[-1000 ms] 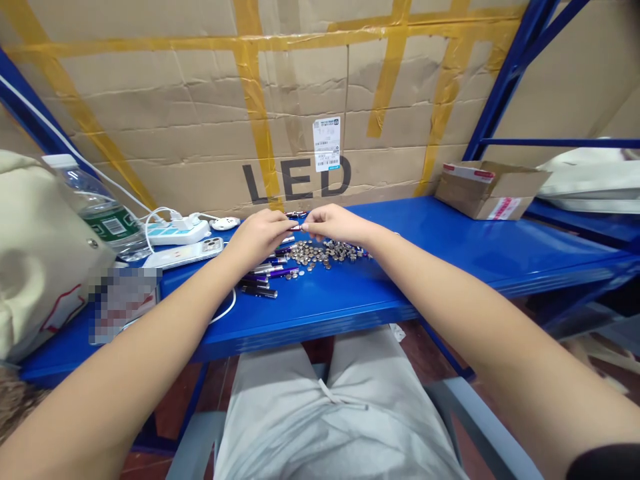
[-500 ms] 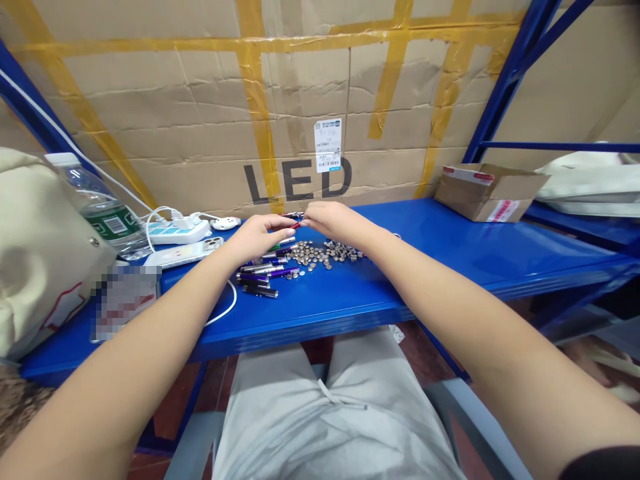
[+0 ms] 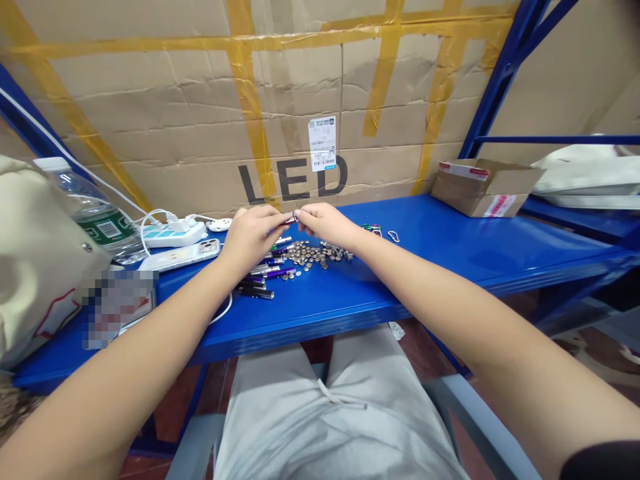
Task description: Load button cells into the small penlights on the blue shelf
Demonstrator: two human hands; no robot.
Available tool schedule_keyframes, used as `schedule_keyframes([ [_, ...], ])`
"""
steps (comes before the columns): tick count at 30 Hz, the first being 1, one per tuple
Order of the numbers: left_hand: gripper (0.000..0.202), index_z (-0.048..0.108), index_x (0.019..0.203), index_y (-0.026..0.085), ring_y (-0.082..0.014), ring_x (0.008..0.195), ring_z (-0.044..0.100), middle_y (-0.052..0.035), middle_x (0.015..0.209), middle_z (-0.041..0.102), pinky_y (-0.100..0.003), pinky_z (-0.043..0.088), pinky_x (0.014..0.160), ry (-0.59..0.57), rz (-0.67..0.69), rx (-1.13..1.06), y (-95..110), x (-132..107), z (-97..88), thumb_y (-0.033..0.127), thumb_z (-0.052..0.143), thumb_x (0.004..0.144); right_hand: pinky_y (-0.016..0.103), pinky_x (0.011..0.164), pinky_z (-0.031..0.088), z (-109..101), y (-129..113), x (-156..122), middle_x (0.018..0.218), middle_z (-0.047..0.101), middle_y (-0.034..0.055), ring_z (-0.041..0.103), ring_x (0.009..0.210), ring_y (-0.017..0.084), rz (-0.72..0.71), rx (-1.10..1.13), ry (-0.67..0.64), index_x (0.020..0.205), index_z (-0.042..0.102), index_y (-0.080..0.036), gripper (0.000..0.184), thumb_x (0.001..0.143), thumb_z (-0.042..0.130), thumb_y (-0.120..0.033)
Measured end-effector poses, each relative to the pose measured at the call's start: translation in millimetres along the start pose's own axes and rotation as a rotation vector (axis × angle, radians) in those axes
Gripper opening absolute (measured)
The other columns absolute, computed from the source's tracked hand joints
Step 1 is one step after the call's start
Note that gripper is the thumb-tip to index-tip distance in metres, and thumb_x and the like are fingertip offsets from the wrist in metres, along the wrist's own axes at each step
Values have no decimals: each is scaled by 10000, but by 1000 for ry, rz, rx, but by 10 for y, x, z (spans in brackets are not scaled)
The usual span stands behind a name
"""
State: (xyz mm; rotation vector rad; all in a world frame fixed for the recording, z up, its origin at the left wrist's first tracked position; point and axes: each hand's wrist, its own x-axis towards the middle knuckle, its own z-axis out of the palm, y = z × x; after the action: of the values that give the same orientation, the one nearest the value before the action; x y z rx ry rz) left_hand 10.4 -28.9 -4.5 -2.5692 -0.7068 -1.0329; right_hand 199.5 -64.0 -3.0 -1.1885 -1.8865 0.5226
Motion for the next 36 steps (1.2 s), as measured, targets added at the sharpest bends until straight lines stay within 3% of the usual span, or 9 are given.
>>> schedule_keyframes([
  [4,264,714,1055,229,-204,891,628,-59,940,703,-344,452,808,-28,-51,-105,12,45,13,336,548,880,244,574,343,-12,25,18,602,499,-14,443,544,96,28,-26,21,631,484,-175,371,951,354,-313],
  [11,364,712,1078,232,-236,998,635,-46,1079,713,-361,475,906,-320,-342,-555,-90,37,-17,441,628,793,264,625,290,-155,-13,-28,783,632,61,500,694,142,-313,-581,-94,788,603,-148,397,975,322,-356],
  [15,369,720,1061,231,-235,1007,629,-45,1072,713,-360,474,914,-330,-354,-582,-84,10,-35,448,651,770,281,606,254,-109,-22,-25,808,657,87,518,697,160,-334,-804,-99,822,641,-135,382,968,327,-297],
  [18,312,735,1014,203,-208,902,643,-49,971,722,-330,490,842,-224,-297,-506,-32,18,-12,385,650,776,286,617,262,-34,-1,-4,780,658,75,521,685,158,-280,-772,-20,794,648,-142,410,972,313,-297],
  [22,253,736,993,204,-187,812,626,-50,870,700,-312,471,761,-69,-141,-289,32,20,15,334,597,827,274,640,302,39,19,16,651,600,35,498,632,136,-165,-492,67,623,568,-158,477,979,295,-320],
  [25,257,722,1036,231,-209,880,622,-62,921,694,-344,435,792,-37,-60,-74,47,14,16,321,543,876,255,629,335,69,17,22,559,523,4,476,575,115,-50,-200,42,544,476,-172,503,983,287,-327],
  [28,254,721,1040,224,-210,899,623,-66,940,697,-347,433,815,-44,-61,-53,37,33,26,307,549,874,246,611,348,64,13,24,516,469,-15,450,535,102,39,-58,-10,536,445,-177,503,988,279,-321],
  [32,260,732,1009,206,-194,863,633,-58,931,715,-324,473,819,-90,-197,-253,0,69,42,333,606,820,266,634,347,-44,22,0,586,526,15,476,592,125,-9,-197,-14,571,464,-180,555,985,230,-466],
  [36,346,721,1043,225,-222,972,642,-43,1059,719,-347,487,887,-223,-389,-479,-63,45,25,436,649,778,281,661,329,-213,50,-34,826,630,66,527,748,172,-143,-485,19,795,560,-180,469,977,252,-484],
])
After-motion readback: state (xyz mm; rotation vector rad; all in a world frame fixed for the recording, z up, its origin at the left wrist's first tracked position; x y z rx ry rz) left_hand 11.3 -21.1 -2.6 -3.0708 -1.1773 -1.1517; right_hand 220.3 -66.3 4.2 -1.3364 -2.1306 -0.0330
